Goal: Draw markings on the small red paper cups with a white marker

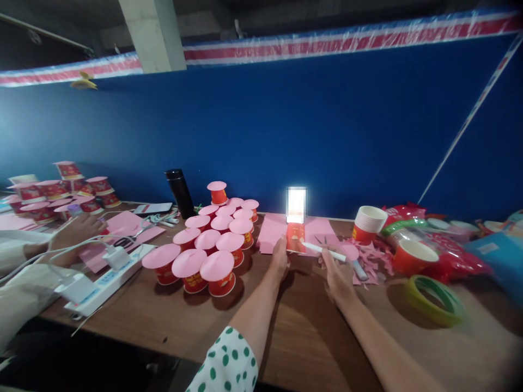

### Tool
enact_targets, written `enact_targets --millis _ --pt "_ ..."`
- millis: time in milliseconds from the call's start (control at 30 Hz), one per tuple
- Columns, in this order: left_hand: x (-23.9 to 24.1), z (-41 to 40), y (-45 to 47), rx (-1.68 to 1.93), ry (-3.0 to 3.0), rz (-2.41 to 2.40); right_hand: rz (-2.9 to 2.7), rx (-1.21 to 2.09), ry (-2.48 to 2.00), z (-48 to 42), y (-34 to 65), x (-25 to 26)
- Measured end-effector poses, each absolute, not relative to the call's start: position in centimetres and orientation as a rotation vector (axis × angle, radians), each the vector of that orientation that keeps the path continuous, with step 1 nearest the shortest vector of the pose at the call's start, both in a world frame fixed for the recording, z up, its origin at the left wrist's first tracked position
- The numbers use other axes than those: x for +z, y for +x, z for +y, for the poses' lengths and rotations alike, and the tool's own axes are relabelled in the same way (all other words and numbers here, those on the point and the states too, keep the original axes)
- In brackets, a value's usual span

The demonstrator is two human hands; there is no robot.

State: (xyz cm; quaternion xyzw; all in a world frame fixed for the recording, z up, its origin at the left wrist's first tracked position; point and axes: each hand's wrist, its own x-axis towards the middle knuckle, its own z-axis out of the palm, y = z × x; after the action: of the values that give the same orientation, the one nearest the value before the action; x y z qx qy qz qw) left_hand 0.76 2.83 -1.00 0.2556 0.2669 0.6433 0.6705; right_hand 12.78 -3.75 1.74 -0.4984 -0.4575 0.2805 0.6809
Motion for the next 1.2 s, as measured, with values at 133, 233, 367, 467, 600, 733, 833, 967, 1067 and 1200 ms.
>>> enact_targets --millis 133,233,367,467,600,733,833,967,1067,1200 --pt "-0.99 2.76 0.61 1.439 0.558 0.578 -1.009 0.634 -1.092 -3.58 12.93 1.45" --pt "-0.9 2.68 0.46 1.421 0.552 0.573 -1.007 0.647 -1.084 -3.6 12.82 1.33" --pt "-0.83 2.64 0.33 1.42 0.556 0.625 -1.064 0.639 -1.088 -3.83 12.74 1.33" --pt "-0.75 2.56 0.29 1.411 0.578 0.634 -1.156 0.594 -1.101 -4.05 12.77 1.35" --pt "-0.47 2.34 0.29 1.411 0.589 0.626 -1.23 0.535 -1.125 -4.26 12.74 1.43" --pt "-0.22 2.21 0.33 1.394 0.603 0.604 -1.237 0.52 -1.134 -4.31 12.69 1.55" --pt "-0.21 2.25 0.35 1.4 0.589 0.613 -1.231 0.512 -1.13 -4.28 12.68 1.57" --pt "-0.38 2.35 0.32 1.399 0.595 0.609 -1.225 0.527 -1.131 -4.18 12.65 1.38" --pt "-0.46 2.38 0.31 1.405 0.601 0.604 -1.231 0.558 -1.109 -4.12 12.64 1.2" --pt "-0.36 2.3 0.33 1.409 0.598 0.622 -1.229 0.546 -1.136 -4.17 12.66 1.32"
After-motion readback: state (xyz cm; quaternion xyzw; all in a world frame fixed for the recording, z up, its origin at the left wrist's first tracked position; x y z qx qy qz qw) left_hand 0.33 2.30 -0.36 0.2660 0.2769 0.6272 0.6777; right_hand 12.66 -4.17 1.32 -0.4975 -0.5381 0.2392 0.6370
